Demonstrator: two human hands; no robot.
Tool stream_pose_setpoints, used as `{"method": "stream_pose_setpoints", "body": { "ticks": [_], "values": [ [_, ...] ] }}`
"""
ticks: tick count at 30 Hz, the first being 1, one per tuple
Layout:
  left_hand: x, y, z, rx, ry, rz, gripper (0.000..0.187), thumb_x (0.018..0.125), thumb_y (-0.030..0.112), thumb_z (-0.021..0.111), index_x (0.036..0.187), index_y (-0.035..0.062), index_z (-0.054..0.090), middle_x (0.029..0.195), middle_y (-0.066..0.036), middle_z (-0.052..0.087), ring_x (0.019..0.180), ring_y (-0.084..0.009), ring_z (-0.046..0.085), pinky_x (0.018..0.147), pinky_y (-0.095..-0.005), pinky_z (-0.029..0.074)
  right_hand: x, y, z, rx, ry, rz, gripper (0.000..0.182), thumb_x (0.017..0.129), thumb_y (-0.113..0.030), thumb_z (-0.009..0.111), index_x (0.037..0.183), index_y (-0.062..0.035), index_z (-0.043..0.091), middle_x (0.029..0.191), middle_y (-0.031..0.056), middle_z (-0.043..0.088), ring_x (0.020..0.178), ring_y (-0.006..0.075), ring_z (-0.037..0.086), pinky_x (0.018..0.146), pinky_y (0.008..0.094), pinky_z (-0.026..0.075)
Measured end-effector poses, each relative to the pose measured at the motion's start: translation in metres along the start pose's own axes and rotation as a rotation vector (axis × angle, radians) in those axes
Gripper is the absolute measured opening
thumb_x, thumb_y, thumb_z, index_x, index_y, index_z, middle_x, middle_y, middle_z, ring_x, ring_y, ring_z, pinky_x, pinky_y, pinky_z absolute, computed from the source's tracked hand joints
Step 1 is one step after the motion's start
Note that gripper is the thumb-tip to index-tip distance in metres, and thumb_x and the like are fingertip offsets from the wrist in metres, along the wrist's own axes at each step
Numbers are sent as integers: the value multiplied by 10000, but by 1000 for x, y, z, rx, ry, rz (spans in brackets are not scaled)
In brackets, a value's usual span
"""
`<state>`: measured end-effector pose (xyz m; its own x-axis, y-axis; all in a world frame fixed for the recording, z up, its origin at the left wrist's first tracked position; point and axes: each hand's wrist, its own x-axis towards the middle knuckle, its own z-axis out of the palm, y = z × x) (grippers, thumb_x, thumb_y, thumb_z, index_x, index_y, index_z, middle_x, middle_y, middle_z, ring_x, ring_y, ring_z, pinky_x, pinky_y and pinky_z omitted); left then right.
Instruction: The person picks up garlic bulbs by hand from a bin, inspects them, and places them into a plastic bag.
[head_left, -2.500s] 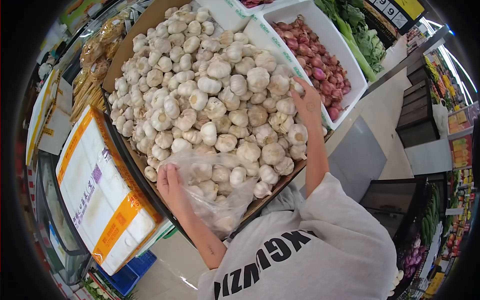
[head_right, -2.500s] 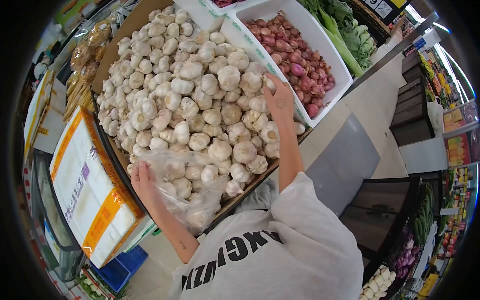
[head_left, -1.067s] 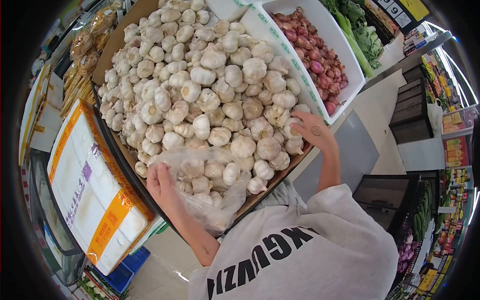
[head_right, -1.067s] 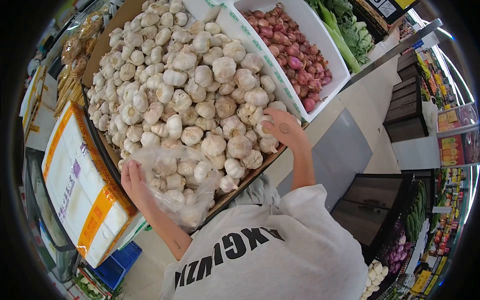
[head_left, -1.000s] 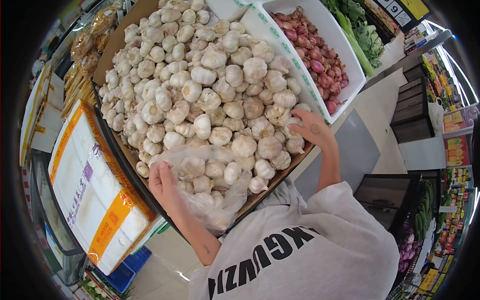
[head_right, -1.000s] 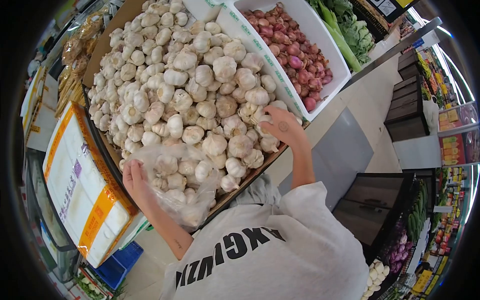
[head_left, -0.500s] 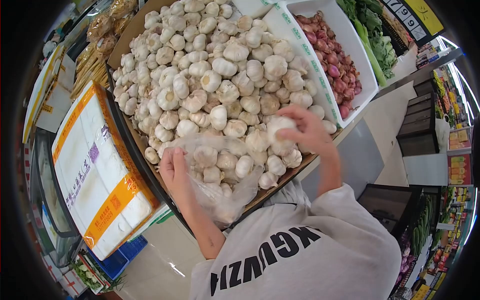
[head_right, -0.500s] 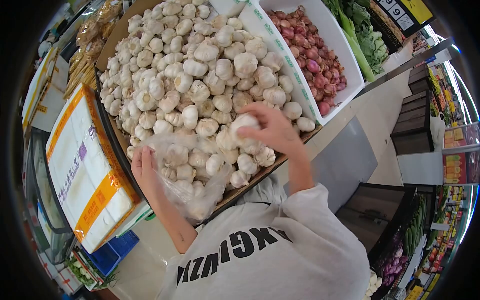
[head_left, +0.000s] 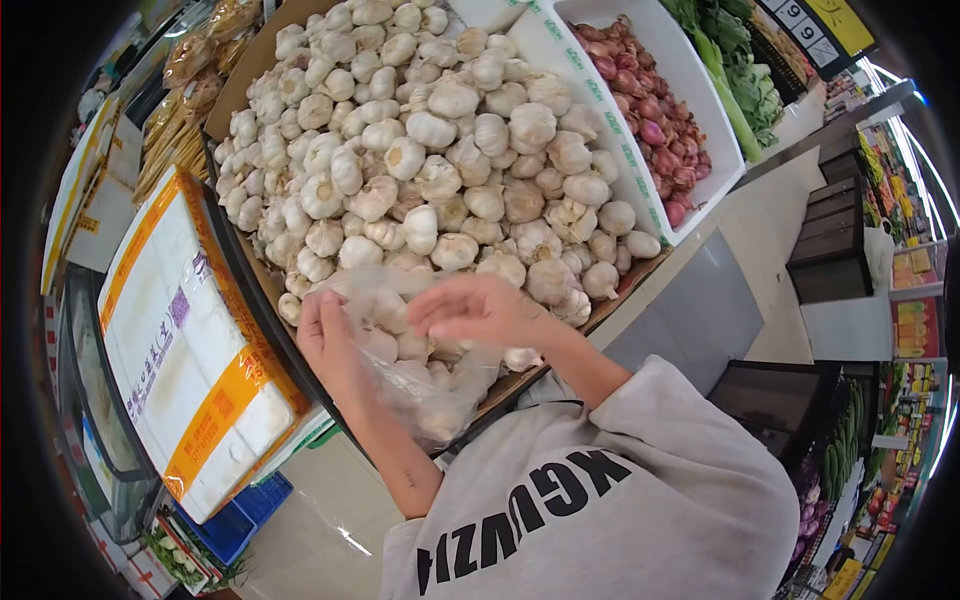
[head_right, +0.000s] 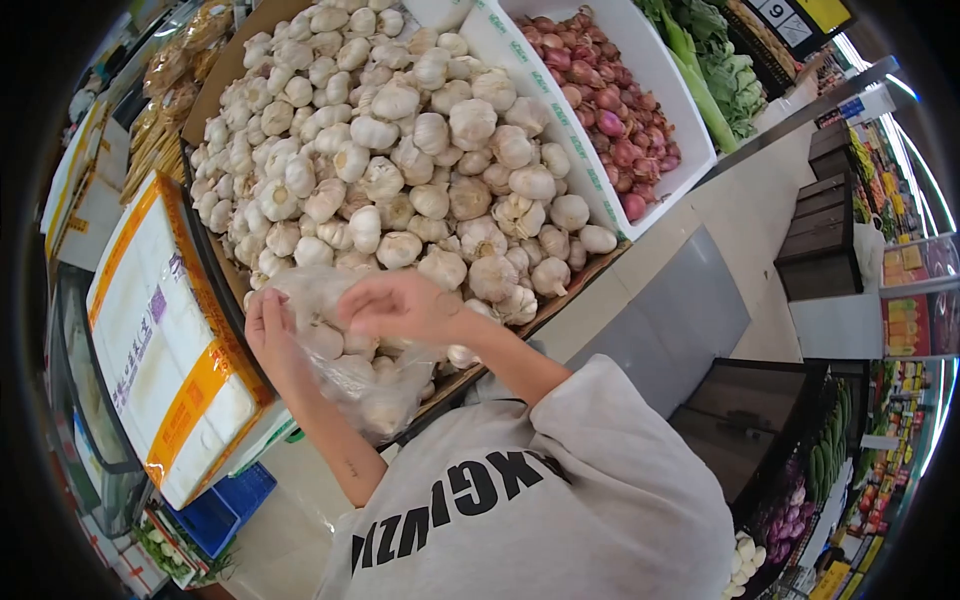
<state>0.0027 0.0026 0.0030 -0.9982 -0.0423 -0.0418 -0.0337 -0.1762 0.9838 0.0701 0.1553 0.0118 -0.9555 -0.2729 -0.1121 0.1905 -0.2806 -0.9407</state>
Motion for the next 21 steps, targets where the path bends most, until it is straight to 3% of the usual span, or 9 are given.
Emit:
{"method": "stream_pose_setpoints", "body": {
  "ticks": [2, 5, 7, 10, 12, 14, 15, 18, 21],
  "values": [
    [0, 1, 0, -23, 23, 26, 177, 781, 153, 468, 629, 64, 460, 503, 81, 267, 456, -3, 202, 414, -173, 141, -8, 0, -20, -192, 248, -112, 193, 731, -29, 529, 921, 2, 520, 863, 57, 551, 788, 121, 537, 700, 223, 421],
    [0, 2, -1, 4, -1, 12, 182, 783, 159, 468, 630, 61, 461, 502, 81, 264, 461, -1, 201, 419, -169, 141, -36, 0, -48, -337, 393, -122, 179, 714, -58, 555, 886, -11, 535, 835, 36, 556, 713, 92, 523, 652, 213, 419],
    [-2, 3, 1, 21, 3, 8, 183, 784, 161, 468, 631, 59, 462, 504, 79, 265, 463, -2, 201, 421, -168, 141, -56, -13, -51, -610, 446, 95, 220, 677, -90, 586, 884, -31, 542, 789, 29, 555, 657, 79, 504, 605, 205, 408],
    [-3, 4, 4, 24, 27, 31, 188, 785, 166, 467, 630, 60, 458, 510, 78, 267, 467, -2, 202, 424, -167, 140, -75, -15, -39, -840, 381, 201, 270, 640, -104, 599, 901, -59, 543, 740, 43, 544, 637, 94, 496, 583, 216, 403],
    [-4, 5, 5, 26, 15, 40, 192, 786, 168, 466, 627, 62, 452, 516, 80, 266, 472, -3, 200, 426, -167, 138, -83, 2, -39, -906, 336, 189, 335, 621, -88, 584, 949, -83, 515, 814, 79, 521, 680, 163, 518, 594, 256, 416],
    [0, -1, 2, 24, -4, 35, 193, 787, 169, 465, 626, 63, 450, 516, 81, 265, 473, -3, 199, 425, -167, 137, -84, 7, -33, -1242, 273, 41, 421, 599, -50, 546, 1008, -109, 464, 945, 82, 479, 729, 232, 517, 605, 302, 422],
    [0, -2, 0, 24, -22, 33, 195, 787, 170, 465, 625, 64, 447, 516, 82, 264, 473, -3, 198, 425, -167, 136, -84, 6, -31, -1298, 187, 121, 484, 575, -19, 507, 1041, -119, 426, 1023, 65, 438, 764, 264, 508, 622, 329, 422],
    [-1, 1, 3, 36, -8, 7, 197, 788, 172, 463, 623, 65, 445, 516, 84, 262, 474, -1, 197, 424, -169, 134, -78, 10, -29, -1474, 120, 152, 511, 554, -4, 493, 1047, -120, 423, 1008, 63, 448, 776, 270, 507, 638, 338, 422],
    [0, -1, 1, 45, -13, 27, 200, 787, 176, 463, 620, 69, 440, 516, 86, 257, 472, -1, 195, 420, -171, 131, -78, 4, -33, -1338, 144, 112, 471, 572, -27, 517, 1028, -113, 436, 973, 87, 466, 758, 240, 518, 627, 309, 426]
  ]
}}
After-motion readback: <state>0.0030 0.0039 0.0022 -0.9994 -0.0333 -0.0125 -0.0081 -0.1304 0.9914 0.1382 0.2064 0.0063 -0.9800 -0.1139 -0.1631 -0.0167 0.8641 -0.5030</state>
